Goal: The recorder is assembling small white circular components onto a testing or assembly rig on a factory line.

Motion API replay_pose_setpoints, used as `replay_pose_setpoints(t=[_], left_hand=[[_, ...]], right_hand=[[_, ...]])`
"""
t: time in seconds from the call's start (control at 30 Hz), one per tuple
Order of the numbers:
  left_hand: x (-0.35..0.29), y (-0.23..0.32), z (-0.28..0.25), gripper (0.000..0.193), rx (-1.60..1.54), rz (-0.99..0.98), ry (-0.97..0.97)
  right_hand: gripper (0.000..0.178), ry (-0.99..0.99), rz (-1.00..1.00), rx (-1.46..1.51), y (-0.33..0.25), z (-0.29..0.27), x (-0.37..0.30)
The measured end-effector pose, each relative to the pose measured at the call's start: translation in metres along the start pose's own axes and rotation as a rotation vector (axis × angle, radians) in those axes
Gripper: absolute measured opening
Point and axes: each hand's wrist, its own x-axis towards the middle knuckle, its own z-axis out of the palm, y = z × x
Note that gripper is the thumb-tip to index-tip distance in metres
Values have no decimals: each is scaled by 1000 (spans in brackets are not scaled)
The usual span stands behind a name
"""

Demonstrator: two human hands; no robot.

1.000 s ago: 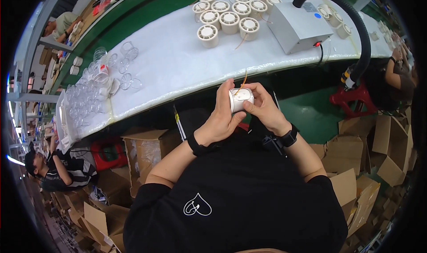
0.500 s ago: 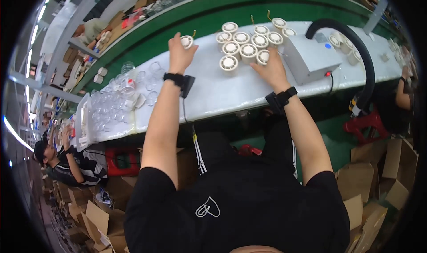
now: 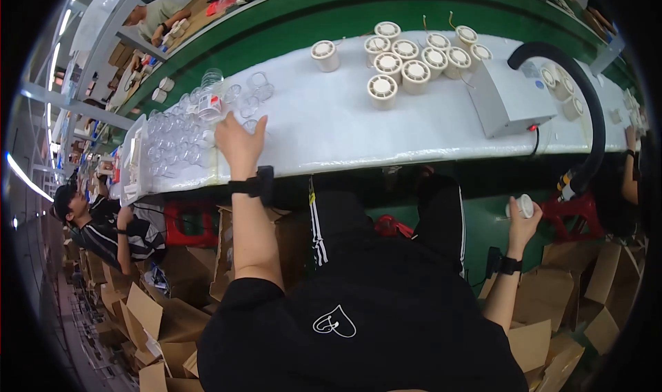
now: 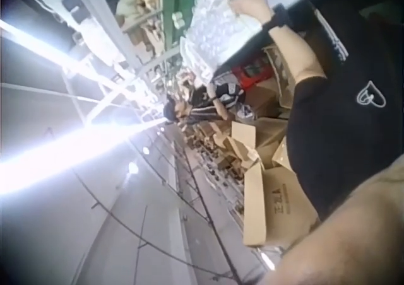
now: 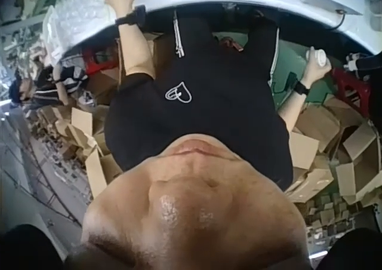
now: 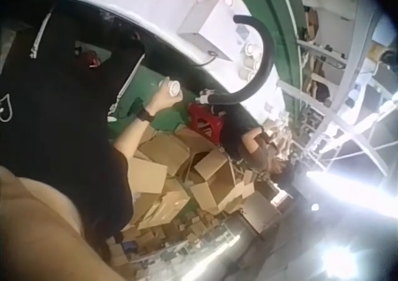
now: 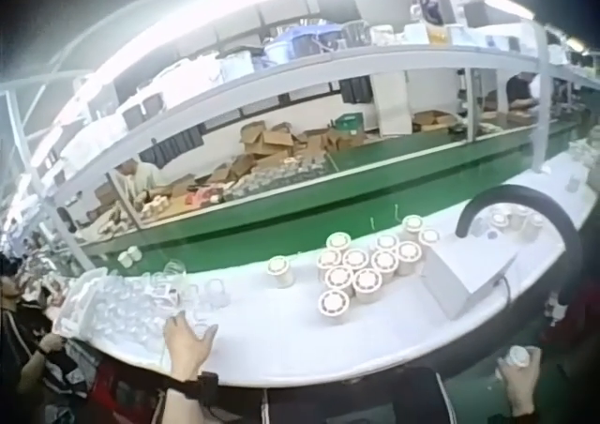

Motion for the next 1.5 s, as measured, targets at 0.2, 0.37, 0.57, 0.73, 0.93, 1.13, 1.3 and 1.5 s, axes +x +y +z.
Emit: replay_pose_setpoints(t=[0.2,0.37,0.57,0.73,0.93,1.13,1.3,1.5], left_hand=[[-29,-45,44,67,-287,-30,-22],[-55,49,13,57,-548,218,-26],[-63,112,38,59,-711,251,-182],[-66,140,65,65,-696,277,-199],[-76,132,66,66,-722,288,-53],[-121,149,7,42,-957,760,202],[-154,188,-8,50,-1054,953,-179],[-147,154,8,71,-1380,533,-116]], right_hand=[[58,311,-86,-128,30,-27,45],[50,321,-28,-32,16,-41,11],[36,-67,890,1747,60,-37,15],[36,153,984,1966,48,-30,44],[36,90,988,2074,45,-29,53],[39,-453,913,1683,-47,-9,-16],[52,-1137,867,1364,-134,62,-70],[47,-1319,585,836,-198,118,-107]])
